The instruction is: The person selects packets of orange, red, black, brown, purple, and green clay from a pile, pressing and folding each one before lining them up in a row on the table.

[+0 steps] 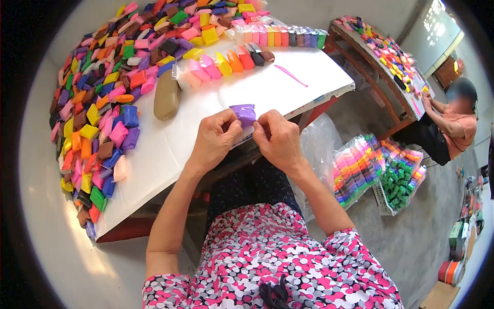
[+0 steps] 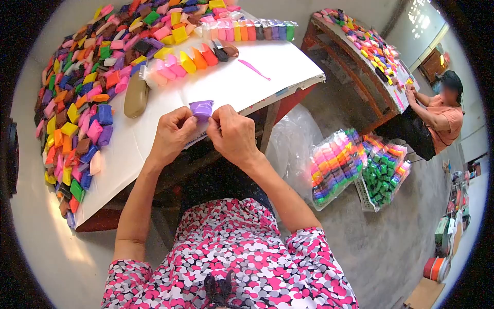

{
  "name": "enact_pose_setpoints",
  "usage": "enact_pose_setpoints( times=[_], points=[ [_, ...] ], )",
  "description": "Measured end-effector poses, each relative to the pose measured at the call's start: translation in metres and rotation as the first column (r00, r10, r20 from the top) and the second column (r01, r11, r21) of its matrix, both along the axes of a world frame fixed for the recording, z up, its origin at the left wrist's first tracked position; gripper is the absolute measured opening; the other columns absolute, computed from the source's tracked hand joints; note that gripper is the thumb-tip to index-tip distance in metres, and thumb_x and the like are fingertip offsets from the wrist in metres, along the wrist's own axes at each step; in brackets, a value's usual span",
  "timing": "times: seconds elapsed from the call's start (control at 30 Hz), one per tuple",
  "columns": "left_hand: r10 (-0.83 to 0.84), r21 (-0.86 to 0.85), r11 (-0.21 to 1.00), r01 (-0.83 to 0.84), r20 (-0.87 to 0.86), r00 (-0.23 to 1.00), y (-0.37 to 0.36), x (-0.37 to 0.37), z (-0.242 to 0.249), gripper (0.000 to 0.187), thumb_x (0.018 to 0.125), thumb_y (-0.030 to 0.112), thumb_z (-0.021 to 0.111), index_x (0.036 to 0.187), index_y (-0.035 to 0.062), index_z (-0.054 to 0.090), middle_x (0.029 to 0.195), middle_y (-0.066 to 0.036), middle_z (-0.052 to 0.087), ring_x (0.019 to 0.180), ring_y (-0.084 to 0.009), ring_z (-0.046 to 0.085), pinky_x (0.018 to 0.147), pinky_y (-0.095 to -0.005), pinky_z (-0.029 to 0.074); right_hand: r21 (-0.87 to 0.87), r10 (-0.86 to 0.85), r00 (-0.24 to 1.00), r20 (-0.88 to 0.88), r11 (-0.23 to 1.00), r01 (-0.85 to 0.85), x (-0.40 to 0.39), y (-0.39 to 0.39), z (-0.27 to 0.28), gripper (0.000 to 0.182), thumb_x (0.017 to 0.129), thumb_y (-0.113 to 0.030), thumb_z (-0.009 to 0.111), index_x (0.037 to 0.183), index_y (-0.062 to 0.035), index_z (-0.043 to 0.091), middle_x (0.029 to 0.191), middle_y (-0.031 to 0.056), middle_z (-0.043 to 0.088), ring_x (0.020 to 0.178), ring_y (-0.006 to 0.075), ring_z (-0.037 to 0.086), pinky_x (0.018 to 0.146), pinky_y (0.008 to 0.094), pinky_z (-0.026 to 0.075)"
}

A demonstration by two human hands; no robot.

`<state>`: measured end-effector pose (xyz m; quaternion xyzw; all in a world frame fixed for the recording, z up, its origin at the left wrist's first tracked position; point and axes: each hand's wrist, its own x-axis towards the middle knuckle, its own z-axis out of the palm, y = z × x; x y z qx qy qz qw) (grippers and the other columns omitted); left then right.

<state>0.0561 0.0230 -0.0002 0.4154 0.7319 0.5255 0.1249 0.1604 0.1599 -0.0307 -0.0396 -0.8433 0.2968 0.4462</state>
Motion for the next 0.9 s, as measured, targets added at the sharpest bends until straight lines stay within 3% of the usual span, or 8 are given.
enact_pose_setpoints(
  times=[0.03,0.13,0.33,0.43,0.53,0.63,0.9],
  points=[
    [-0.008,-0.012,1.000,0.008,-0.012,1.000,-0.001,0.000,0.001,0.016,0.090,0.009,0.057,0.076,0.0002,0.055,0.065,0.007,0.042,0.060,-0.0034,0.037,0.053,-0.0225,0.031,0.018,-0.003,1.000,0.010,1.000,0.002,0.000,0.000,0.000,0.015,0.080,-0.007,0.066,0.083,-0.0021,0.052,0.070,0.0140,0.059,0.059,0.0315,0.062,0.053,0.0398,0.048],
    [0.032,-0.038,0.999,-0.034,-0.063,0.998,-0.002,0.001,0.004,0.014,0.084,0.007,0.058,0.079,-0.0052,0.056,0.065,-0.007,0.051,0.059,-0.0115,0.046,0.054,-0.0283,0.040,0.008,-0.009,0.997,0.070,1.000,0.009,0.000,-0.001,-0.001,0.015,0.080,-0.008,0.065,0.082,-0.0026,0.051,0.071,0.0131,0.058,0.061,0.0307,0.062,0.054,0.0386,0.048],
    [-0.039,0.009,0.999,0.040,-0.097,0.994,-0.006,-0.001,-0.002,0.011,0.083,0.006,0.057,0.081,-0.0043,0.055,0.071,-0.010,0.049,0.066,-0.0166,0.047,0.062,-0.0307,0.042,0.105,-0.001,0.998,0.063,0.994,-0.005,0.005,0.001,0.003,0.016,0.081,-0.012,0.064,0.080,-0.0033,0.051,0.072,0.0108,0.056,0.061,0.0292,0.061,0.052,0.0376,0.047],
    [-0.045,-0.007,0.999,0.045,-0.235,0.971,-0.005,0.000,-0.002,0.010,0.083,0.006,0.058,0.082,-0.0033,0.054,0.073,-0.013,0.051,0.071,-0.0253,0.052,0.066,-0.0351,0.044,0.212,-0.018,0.999,0.042,0.977,0.009,0.006,0.002,0.003,0.014,0.080,-0.011,0.064,0.078,-0.0039,0.052,0.070,0.0102,0.054,0.059,0.0281,0.060,0.052,0.0378,0.047],
    [0.024,-0.053,0.997,-0.057,-0.486,0.874,-0.005,0.009,0.010,0.009,0.083,0.006,0.059,0.083,-0.0019,0.054,0.077,-0.016,0.055,0.077,-0.0332,0.055,0.069,-0.0404,0.045,0.255,-0.017,1.000,0.011,0.967,0.014,0.006,0.000,0.000,0.013,0.079,-0.009,0.064,0.076,-0.0046,0.052,0.069,0.0096,0.054,0.058,0.0268,0.059,0.051,0.0373,0.047],
    [0.022,-0.016,0.999,-0.041,-0.624,0.781,-0.004,0.009,0.006,0.008,0.084,0.007,0.060,0.084,-0.0005,0.055,0.080,-0.016,0.057,0.080,-0.0350,0.056,0.069,-0.0433,0.046,0.252,-0.027,1.000,-0.007,0.967,0.028,0.008,-0.002,-0.001,0.014,0.077,-0.008,0.065,0.073,-0.0050,0.052,0.067,0.0091,0.053,0.056,0.0259,0.058,0.050,0.0361,0.046],
    [-0.034,-0.042,0.999,0.005,-0.714,0.699,-0.006,0.005,-0.003,0.009,0.081,0.004,0.061,0.082,0.0007,0.053,0.076,-0.014,0.053,0.075,-0.0326,0.054,0.065,-0.0421,0.046,0.221,-0.060,0.993,-0.101,0.972,0.082,0.005,-0.007,-0.007,0.017,0.072,-0.005,0.065,0.066,-0.0056,0.049,0.059,0.0083,0.048,0.050,0.0247,0.054,0.047,0.0349,0.043]
  ],
)
